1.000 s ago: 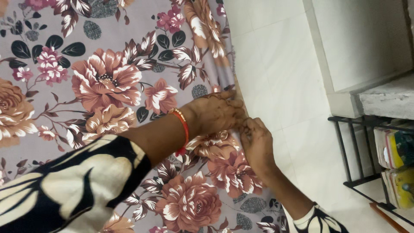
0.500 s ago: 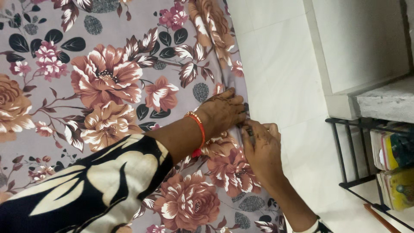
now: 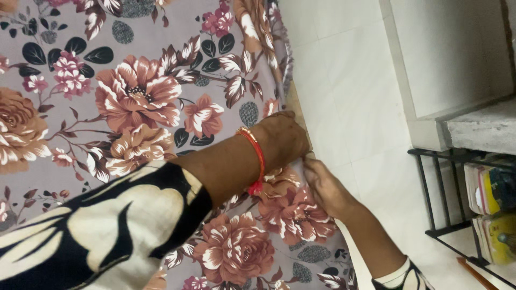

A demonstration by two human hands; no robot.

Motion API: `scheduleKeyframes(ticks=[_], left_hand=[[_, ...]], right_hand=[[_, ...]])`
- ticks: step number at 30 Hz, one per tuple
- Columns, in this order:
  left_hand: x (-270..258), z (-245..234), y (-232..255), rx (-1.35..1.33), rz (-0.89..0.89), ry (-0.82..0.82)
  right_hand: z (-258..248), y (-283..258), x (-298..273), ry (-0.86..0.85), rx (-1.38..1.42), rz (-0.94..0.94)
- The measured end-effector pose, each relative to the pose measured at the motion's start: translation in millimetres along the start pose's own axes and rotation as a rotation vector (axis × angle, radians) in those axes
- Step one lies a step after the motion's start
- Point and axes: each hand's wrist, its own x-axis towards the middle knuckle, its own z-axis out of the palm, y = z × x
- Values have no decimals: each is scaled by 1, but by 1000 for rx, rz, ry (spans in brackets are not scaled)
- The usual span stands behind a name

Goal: The person spreads a floral-patterned sheet over a bed and smooths it out by hand before tucking the edges under the mattress.

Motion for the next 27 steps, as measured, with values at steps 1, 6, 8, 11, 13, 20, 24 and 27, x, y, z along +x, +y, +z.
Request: scheduleKeyframes(ticks=[1, 6, 8, 11, 13, 20, 24, 27], left_hand=[[0, -3, -1, -17, -7, 3], [15, 2, 0, -24, -16, -41], [20, 10, -3, -26, -29, -16], [30, 18, -2, -37, -49, 14], [32, 19, -2, -102, -106, -18], [-1, -3, -44, -68, -69, 344], [-25, -3, -79, -122, -245, 404], [-39, 10, -101, -70, -317, 419]], right_hand=[[-6, 0, 2, -101, 2, -6], [-8, -12, 6, -205, 24, 219], [2, -14, 4, -119, -505, 132], [7, -30, 0, -21, -890, -183], [14, -42, -7, 88, -889, -298], [44, -104, -4, 404, -912, -713], [64, -118, 52, 467, -852, -876], [72, -120, 89, 522, -956, -961]])
